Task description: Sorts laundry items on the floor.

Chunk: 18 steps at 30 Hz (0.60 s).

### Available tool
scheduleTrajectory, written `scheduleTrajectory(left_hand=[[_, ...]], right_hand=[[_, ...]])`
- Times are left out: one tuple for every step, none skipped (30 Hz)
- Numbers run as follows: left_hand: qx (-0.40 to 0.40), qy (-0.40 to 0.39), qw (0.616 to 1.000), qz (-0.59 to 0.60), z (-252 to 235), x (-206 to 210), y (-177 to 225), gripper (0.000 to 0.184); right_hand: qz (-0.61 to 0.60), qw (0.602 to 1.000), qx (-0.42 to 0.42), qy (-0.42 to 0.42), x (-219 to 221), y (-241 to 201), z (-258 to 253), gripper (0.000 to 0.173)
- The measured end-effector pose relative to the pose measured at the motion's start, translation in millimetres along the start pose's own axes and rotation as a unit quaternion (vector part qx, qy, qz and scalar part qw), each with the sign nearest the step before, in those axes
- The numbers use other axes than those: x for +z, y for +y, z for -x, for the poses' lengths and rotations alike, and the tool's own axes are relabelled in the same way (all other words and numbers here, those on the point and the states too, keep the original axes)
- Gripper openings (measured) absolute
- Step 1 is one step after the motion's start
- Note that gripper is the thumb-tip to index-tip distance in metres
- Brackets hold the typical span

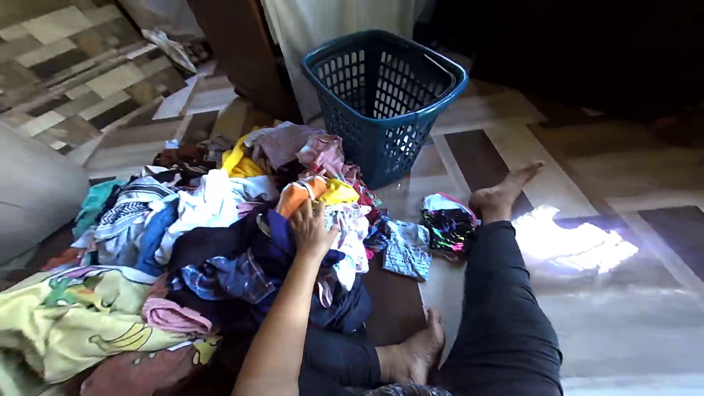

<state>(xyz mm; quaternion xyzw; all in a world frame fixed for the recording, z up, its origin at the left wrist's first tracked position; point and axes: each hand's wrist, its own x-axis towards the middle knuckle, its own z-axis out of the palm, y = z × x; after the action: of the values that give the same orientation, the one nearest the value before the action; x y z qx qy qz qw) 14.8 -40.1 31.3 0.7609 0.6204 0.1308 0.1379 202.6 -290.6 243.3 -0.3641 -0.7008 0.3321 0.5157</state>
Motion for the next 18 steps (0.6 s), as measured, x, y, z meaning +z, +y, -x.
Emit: scheduleTrajectory(left_hand=[[-0.019,0.001,1.0,-0.019,-6,11,-8,0.077],[-0.04,-0.011,0.999,-0.029,-10,20,-14,0.085],[-0.062,-0.028,0.997,-0.035,-11,27,-19,0.089],[-0.083,-0.047,0.995,-0.04,-12,28,-19,0.09],[-0.099,-0.063,0.992,-0.038,-13,26,-19,0.088],[-0.105,-0.065,0.992,-0.027,-12,24,-19,0.084],[-0.106,-0.06,0.992,-0.017,-11,24,-21,0.077],[-0.105,-0.053,0.993,-0.007,-10,24,-24,0.07],[-0.104,-0.048,0.993,0.0,-8,23,-27,0.063],[-0.105,-0.044,0.994,0.005,-7,19,-30,0.057],[-0.105,-0.039,0.994,0.012,-5,14,-33,0.051],[-0.106,-0.027,0.994,0.025,-5,8,-36,0.045],[-0.106,-0.007,0.994,0.038,-5,1,-41,0.041],[-0.106,0.021,0.993,0.051,-6,-7,-46,0.037],[-0.116,0.048,0.99,0.063,-8,-15,-51,0.036],[-0.13,0.081,0.985,0.081,-11,-24,-58,0.036],[-0.149,0.119,0.976,0.11,-14,-33,-67,0.037],[-0.175,0.158,0.961,0.141,-16,-41,-76,0.039]], right_hand=[[-0.008,0.996,0.082,0.029,-1,-8,-12,0.035],[0.027,0.981,0.179,0.067,1,-15,-24,0.032],[0.113,0.933,0.327,0.098,6,-26,-45,0.033],[0.205,0.864,0.447,0.107,11,-33,-71,0.042],[0.255,0.824,0.495,0.108,13,-31,-84,0.045],[0.276,0.815,0.498,0.108,12,-28,-83,0.045],[0.284,0.824,0.479,0.103,9,-23,-72,0.043],[0.285,0.839,0.454,0.091,4,-20,-60,0.043],[0.277,0.85,0.438,0.088,0,-19,-52,0.043],[0.261,0.851,0.443,0.104,0,-22,-54,0.042],[0.248,0.848,0.451,0.125,1,-26,-57,0.042],[0.238,0.844,0.457,0.151,3,-31,-62,0.042],[0.237,0.842,0.452,0.174,3,-34,-66,0.043],[0.241,0.842,0.446,0.184,1,-35,-65,0.042],[0.25,0.841,0.443,0.185,-2,-36,-63,0.041],[0.26,0.84,0.443,0.177,-5,-37,-61,0.041],[0.271,0.839,0.444,0.163,-9,-37,-60,0.042],[0.274,0.84,0.445,0.148,-13,-37,-57,0.041]])
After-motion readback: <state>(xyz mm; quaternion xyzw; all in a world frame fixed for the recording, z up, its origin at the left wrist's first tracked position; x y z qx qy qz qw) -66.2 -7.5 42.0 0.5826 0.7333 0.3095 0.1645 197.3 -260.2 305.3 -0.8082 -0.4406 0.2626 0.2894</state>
